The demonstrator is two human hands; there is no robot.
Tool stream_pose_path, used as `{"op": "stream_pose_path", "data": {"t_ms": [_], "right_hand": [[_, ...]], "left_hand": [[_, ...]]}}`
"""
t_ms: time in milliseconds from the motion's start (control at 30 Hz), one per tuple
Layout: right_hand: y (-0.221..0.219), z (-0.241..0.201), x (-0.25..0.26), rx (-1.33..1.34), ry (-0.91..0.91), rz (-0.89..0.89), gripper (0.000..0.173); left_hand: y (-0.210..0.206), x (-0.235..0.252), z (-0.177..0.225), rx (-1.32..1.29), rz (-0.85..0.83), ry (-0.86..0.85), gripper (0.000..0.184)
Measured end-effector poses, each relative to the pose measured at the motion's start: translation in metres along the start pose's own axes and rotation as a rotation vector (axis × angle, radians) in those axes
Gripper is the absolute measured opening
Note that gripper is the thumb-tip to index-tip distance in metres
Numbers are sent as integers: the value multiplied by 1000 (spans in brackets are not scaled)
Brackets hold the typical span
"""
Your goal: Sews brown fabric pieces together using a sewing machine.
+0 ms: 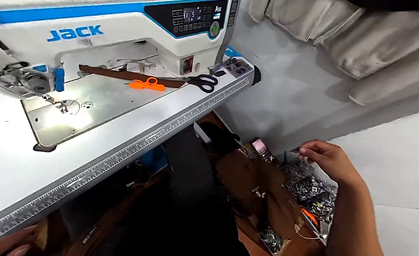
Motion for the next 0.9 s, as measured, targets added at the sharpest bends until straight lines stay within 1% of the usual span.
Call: {"op": "stream_pose_path", "data": {"t_ms": [33, 100, 133, 167, 200, 233, 300, 333, 400, 467, 500, 533, 567, 633, 700, 733, 767, 800, 867, 900], "right_hand": [[-11, -12, 6, 6, 50, 0, 8], [-47, -43, 24, 76, 164, 3, 11], [-75, -61, 31, 136, 223, -15, 13], [-107, -84, 37, 199, 284, -53, 12], [-142, -111, 42, 256, 349, -103, 12], [-174, -141, 46, 308, 416, -143, 11], [-233, -201, 52, 378, 557, -198, 11], [-259, -229, 56, 373, 633, -215, 11], [-295, -278, 68, 242, 765, -195, 12], [-321, -313, 86, 86, 823, -167, 11], [-332, -323, 94, 13, 835, -159, 11], [-342, -331, 101, -51, 844, -140, 11], [-351, -336, 108, -97, 853, -120, 12], [-372, -335, 118, -200, 868, -132, 13], [-378, -321, 123, -283, 842, -146, 12], [-374, -313, 125, -298, 833, -142, 12], [-364, -302, 127, -295, 826, -132, 14], [-352, -289, 130, -277, 824, -117, 17], [-324, -262, 139, -183, 820, -109, 19], [-312, -252, 144, -127, 815, -112, 19]], "left_hand": [[2, -1, -1, -8, -7, -8, 30], [4, -9, -18, -13, -23, -2, 34], [8, -11, -28, 12, 3, 2, 35], [12, -10, -35, 62, 63, -13, 36], [18, -3, -39, 133, 157, -50, 39], [23, 9, -38, 187, 224, -87, 40], [31, 39, -30, 219, 258, -141, 39], [34, 57, -25, 223, 250, -163, 37], [31, 93, -17, 233, 208, -210, 33], [11, 136, -5, 212, 121, -222, 31], [-5, 161, 1, 187, 64, -208, 32], [-22, 189, 7, 160, 14, -187, 36], [-39, 221, 12, 144, 0, -187, 38], [-67, 290, 7, 178, 63, -197, 42], [-88, 343, -11, 234, 21, -99, 42], [-94, 359, -18, 267, -14, -47, 38], [-97, 364, -21, 304, -52, -6, 33], [-99, 359, -18, 331, -90, 14, 29], [-98, 325, 1, 362, -105, -8, 21], [-96, 299, 15, 372, -65, -47, 18]]}}
Point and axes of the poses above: each hand's wrist, its own x-axis towards the middle knuckle, its own y-axis out of the back of the hand, z = x × y, the point moved 10 cm from there along x, towards the middle knuckle, and after that the axes turned 1 degree about -y, right-handed, at the moved point
